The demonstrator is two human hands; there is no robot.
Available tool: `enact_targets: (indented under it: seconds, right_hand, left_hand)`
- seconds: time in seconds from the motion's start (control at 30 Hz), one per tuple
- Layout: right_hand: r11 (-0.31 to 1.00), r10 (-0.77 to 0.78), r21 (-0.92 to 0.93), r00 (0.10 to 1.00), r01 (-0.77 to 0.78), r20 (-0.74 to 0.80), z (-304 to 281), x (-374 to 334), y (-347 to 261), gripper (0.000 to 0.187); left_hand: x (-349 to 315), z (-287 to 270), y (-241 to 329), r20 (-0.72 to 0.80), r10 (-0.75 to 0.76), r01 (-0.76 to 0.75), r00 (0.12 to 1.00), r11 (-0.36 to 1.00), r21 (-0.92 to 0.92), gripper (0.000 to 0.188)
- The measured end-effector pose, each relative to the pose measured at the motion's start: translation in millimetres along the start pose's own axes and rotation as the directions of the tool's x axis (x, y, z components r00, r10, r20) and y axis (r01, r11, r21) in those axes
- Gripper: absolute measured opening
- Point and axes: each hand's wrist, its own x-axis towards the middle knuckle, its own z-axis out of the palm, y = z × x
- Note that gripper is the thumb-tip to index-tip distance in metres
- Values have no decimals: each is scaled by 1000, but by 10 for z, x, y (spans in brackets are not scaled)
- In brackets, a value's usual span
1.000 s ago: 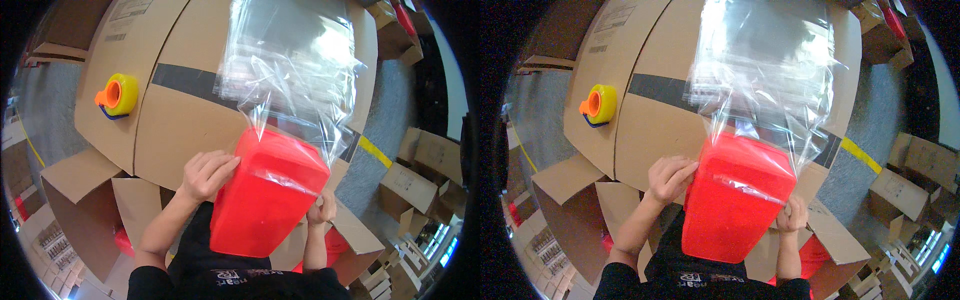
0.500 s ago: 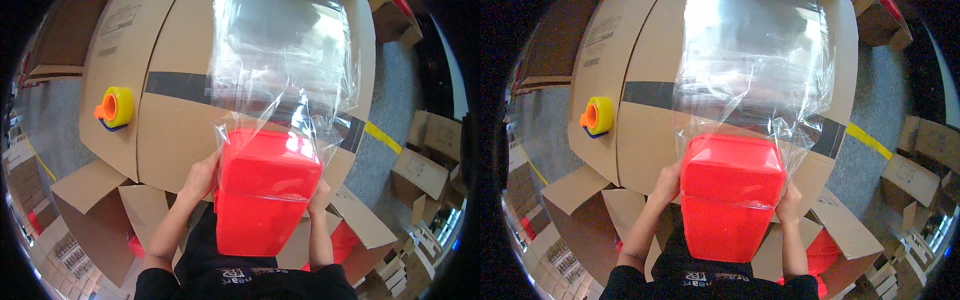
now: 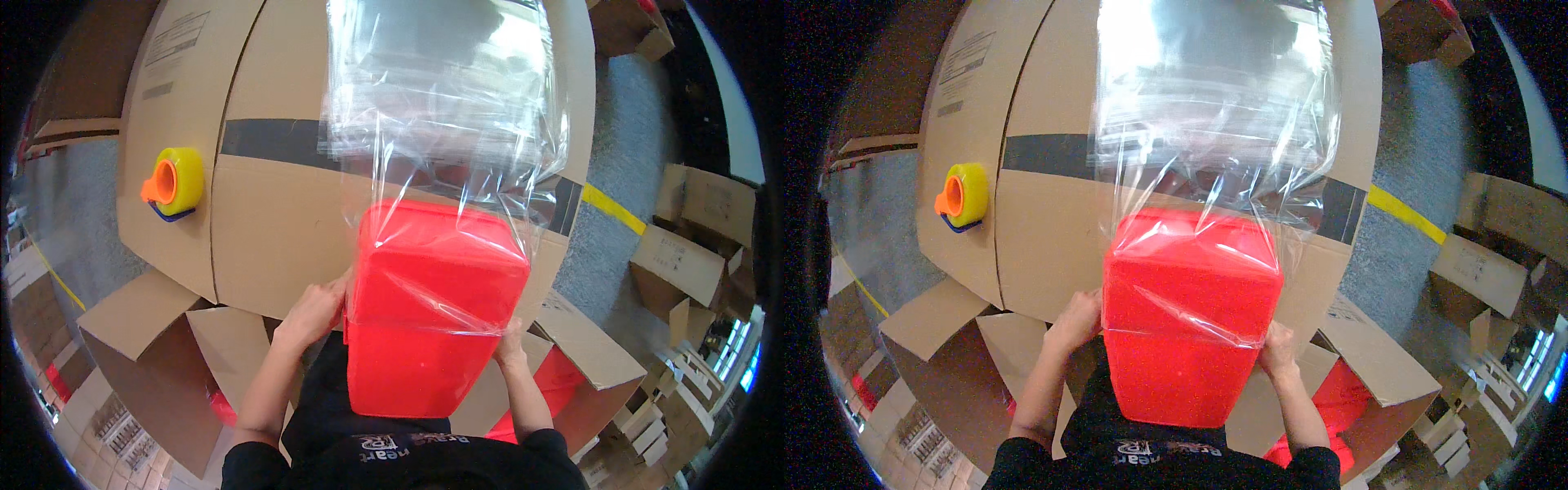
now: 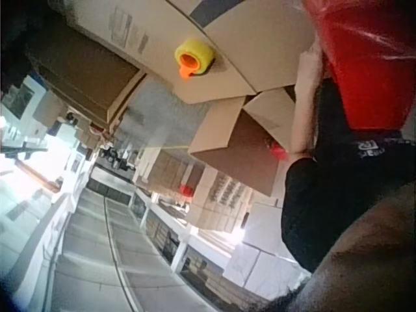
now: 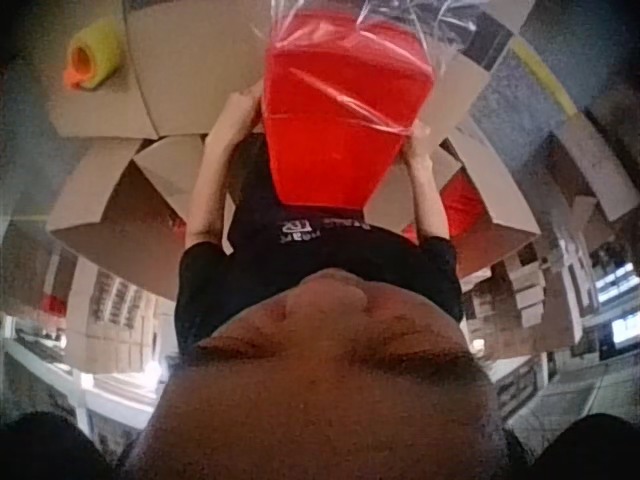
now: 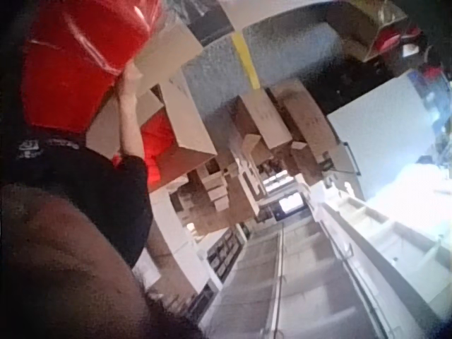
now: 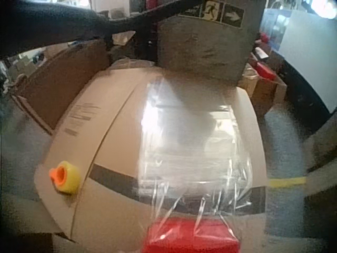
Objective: The person repeatedly picks red plastic containers from a cardboard box, wraps each one in a clear plastic bag, and places the wrapped container back into the box. The process is repeated for multiple containers throughout the clip.
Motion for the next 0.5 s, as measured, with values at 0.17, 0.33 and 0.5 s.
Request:
enact_targets:
  seconds: [0.17, 0.33, 0.5]
  right_hand:
    - [995, 104, -10, 988, -103, 117, 44, -106, 10, 17]
    - [901, 286, 304, 951, -309, 116, 259, -641, 3, 22]
    - [926, 314, 227, 949, -301, -24, 451, -1174, -204, 30]
  left_hand:
    - [-143, 151, -28, 115, -104, 105, 988, 994, -8, 71]
    - [-568, 563, -2, 108, -132, 138, 985, 989, -51, 78]
    - [-994, 930, 82, 137, -288, 317, 948, 891, -324, 79]
